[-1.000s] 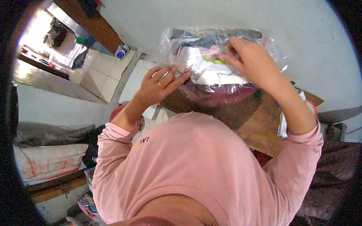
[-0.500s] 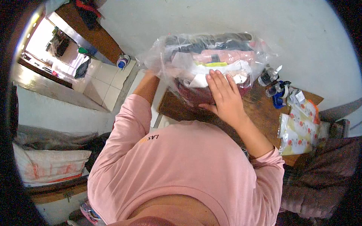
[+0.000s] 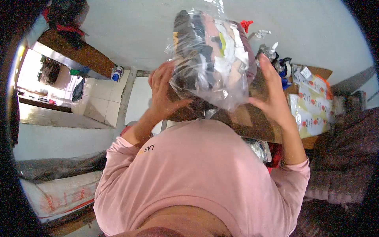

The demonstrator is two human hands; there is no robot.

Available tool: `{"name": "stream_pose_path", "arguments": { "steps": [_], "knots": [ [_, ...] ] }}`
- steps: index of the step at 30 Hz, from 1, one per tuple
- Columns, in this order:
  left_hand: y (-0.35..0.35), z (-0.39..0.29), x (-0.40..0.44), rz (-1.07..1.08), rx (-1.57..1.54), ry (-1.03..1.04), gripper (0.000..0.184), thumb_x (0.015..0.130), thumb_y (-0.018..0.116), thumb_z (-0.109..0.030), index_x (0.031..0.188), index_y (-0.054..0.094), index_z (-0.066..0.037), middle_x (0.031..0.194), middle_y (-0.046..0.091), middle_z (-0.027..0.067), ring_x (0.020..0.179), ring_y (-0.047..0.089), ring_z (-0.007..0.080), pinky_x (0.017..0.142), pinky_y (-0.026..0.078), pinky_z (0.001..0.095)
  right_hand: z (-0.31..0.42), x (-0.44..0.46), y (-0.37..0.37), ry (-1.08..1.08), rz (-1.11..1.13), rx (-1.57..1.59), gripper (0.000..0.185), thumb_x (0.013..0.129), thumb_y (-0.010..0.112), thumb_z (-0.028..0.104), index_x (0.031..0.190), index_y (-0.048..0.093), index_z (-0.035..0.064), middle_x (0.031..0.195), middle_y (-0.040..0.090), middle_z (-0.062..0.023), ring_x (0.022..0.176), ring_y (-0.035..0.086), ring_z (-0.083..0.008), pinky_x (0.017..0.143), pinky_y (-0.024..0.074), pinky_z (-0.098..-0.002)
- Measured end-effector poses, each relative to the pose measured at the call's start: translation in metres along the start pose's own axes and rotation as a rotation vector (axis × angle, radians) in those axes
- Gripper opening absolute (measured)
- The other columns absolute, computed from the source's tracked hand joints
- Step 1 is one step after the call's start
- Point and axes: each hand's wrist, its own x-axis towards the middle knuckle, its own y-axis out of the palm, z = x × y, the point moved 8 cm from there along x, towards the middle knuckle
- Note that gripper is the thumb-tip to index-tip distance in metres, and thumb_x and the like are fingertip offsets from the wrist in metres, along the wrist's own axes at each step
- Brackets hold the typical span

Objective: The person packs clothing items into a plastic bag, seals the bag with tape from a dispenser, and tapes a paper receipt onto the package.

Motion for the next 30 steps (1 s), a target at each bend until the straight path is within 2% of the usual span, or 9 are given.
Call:
{"name": "stream_pose_path", "arguments": {
  "steps": [2,6,7,10,16,21,23,27,30],
  "knots": [
    [0.001,-0.031,0.035,0.154,-0.038,0.142,0.065,0.067,0.070,-0.034,0.123,0.046,-0.012,0.110,0.049,0.0094,0.109,0.043,0.0260,0.091,0.032,0.0399,0.029,0.012,0.002,-0.163,-0.005,-0.046,0.086,0.062,0.073,0.015,0.135,0.028,0.0084,0.140,0.028,-0.0136,0.129,0.027,-0.0295,0.103,0.0255,-0.0401],
    [0.027,-0.056,0.066,0.273,-0.222,0.321,0.037,0.069,0.068,-0.028,0.104,0.062,-0.017,0.094,0.054,0.0039,0.090,0.049,0.0245,0.083,0.036,0.0380,0.044,0.024,0.010,-0.349,0.159,0.082,0.053,0.064,0.069,0.012,0.115,0.055,0.0098,0.127,0.043,-0.0127,0.112,0.046,-0.0278,0.094,0.0342,-0.0383],
    [0.034,-0.052,0.069,0.348,-0.337,0.282,0.026,0.073,0.067,-0.022,0.097,0.064,-0.013,0.087,0.053,0.0037,0.084,0.051,0.0219,0.077,0.039,0.0336,0.037,0.026,0.004,-0.198,0.100,0.339,0.035,0.069,0.067,0.010,0.104,0.062,0.0080,0.114,0.053,-0.0109,0.101,0.051,-0.0238,0.087,0.0385,-0.0330],
    [0.045,-0.039,0.069,0.566,-0.590,-0.040,0.024,0.075,0.067,-0.018,0.095,0.064,-0.007,0.085,0.053,0.0033,0.083,0.052,0.0180,0.074,0.041,0.0290,0.053,0.034,-0.007,-0.050,-0.033,0.315,0.028,0.073,0.065,0.010,0.101,0.062,0.0055,0.104,0.057,-0.0098,0.097,0.052,-0.0214,0.083,0.0403,-0.0288],
    [0.031,-0.034,0.079,0.287,-0.617,-0.102,0.048,0.080,0.064,-0.015,0.123,0.047,-0.002,0.083,0.057,0.0015,0.081,0.053,0.0115,0.074,0.043,0.0239,0.016,0.035,0.007,0.209,0.014,0.493,0.021,0.081,0.063,0.016,0.094,0.062,0.0003,0.075,0.060,-0.0031,0.073,0.053,-0.0081,0.069,0.0425,-0.0220],
    [0.048,-0.023,0.073,0.453,-1.103,-0.508,0.063,0.083,0.060,-0.014,0.133,0.027,0.003,0.081,0.060,0.0035,0.073,0.056,0.0090,0.070,0.045,0.0207,0.005,0.044,0.013,0.318,-0.004,0.593,0.029,0.079,0.064,0.018,0.102,0.060,0.0018,0.075,0.059,-0.0046,0.073,0.054,-0.0103,0.068,0.0425,-0.0231],
    [0.053,-0.017,0.070,0.425,-1.233,-0.628,0.064,0.083,0.059,-0.013,0.133,0.024,0.006,0.080,0.060,0.0041,0.072,0.056,0.0087,0.069,0.045,0.0205,0.040,0.050,-0.021,-0.074,-0.323,0.133,0.031,0.078,0.065,0.019,0.104,0.060,0.0037,0.076,0.059,-0.0052,0.074,0.054,-0.0157,0.068,0.0434,-0.0266],
    [0.060,-0.012,0.065,0.439,-1.280,-0.731,0.063,0.084,0.059,-0.015,0.133,0.024,0.006,0.081,0.061,0.0059,0.072,0.056,0.0093,0.069,0.045,0.0212,0.074,0.043,-0.012,-0.480,-0.216,-0.293,0.027,0.077,0.063,0.018,0.101,0.061,0.0059,0.081,0.058,-0.0079,0.079,0.054,-0.0258,0.069,0.0443,-0.0340],
    [0.053,-0.016,0.074,0.537,-1.024,-0.549,0.063,0.084,0.060,-0.016,0.134,0.026,0.001,0.081,0.060,0.0059,0.071,0.056,0.0100,0.068,0.045,0.0224,0.054,0.046,0.004,-0.296,-0.015,-0.087,0.020,0.079,0.060,0.016,0.096,0.062,0.0057,0.080,0.059,-0.0097,0.079,0.055,-0.0270,0.070,0.0444,-0.0348]
  ]
}}
